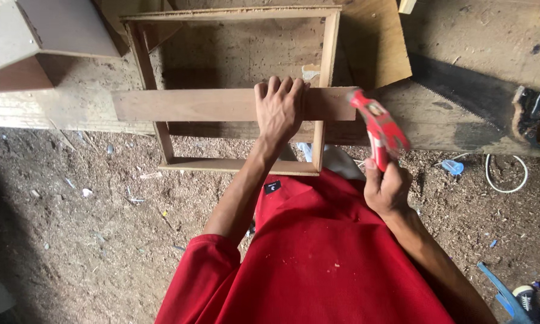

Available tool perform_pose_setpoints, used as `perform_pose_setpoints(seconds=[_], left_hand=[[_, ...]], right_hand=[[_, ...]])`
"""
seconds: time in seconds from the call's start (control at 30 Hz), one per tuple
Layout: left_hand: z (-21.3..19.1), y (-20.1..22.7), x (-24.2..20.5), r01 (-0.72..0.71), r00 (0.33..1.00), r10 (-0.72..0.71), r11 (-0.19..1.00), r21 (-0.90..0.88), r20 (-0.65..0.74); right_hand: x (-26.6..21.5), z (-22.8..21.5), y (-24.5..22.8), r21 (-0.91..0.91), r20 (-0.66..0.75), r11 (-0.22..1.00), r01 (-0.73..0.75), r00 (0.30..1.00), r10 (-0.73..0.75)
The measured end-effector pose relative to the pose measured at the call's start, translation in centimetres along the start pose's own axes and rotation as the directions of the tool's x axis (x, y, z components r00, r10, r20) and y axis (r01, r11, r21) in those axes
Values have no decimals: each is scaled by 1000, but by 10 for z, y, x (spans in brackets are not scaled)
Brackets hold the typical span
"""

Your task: The person assembles a wooden box by positioning wooden planks and securing them with nails using a hammer. They repeatedly pick up nails from a plastic bag and hammer them into the frame to join the pieces.

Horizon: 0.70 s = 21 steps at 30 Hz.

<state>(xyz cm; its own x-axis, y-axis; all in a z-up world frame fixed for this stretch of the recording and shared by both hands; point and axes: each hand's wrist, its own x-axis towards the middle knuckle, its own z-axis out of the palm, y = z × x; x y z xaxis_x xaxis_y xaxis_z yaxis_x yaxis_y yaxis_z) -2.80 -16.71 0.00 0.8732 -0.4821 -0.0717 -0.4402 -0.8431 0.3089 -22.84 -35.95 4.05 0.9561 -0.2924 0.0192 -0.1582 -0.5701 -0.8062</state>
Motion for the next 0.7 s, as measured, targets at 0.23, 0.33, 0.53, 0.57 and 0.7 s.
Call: perform_pose_setpoints(seconds=[0.23,0.33,0.53,0.57,0.7], left_hand=[[-7,1,0,-32,999,32,999,-19,-33],[-4,0,1,-33,998,33,999,-6,-48],[-3,2,0,-40,999,38,999,-36,-37],[-4,1,1,-37,999,37,999,-27,-33],[-5,-1,-1,-26,999,25,999,-19,-39]], right_hand=[[-4,19,14,40,49,990,-135,990,133],[-10,26,24,84,-6,981,-177,984,178],[-20,44,34,188,90,911,-366,930,355],[-20,47,35,265,115,858,-440,898,425],[-29,50,36,312,-4,895,-318,942,336]])
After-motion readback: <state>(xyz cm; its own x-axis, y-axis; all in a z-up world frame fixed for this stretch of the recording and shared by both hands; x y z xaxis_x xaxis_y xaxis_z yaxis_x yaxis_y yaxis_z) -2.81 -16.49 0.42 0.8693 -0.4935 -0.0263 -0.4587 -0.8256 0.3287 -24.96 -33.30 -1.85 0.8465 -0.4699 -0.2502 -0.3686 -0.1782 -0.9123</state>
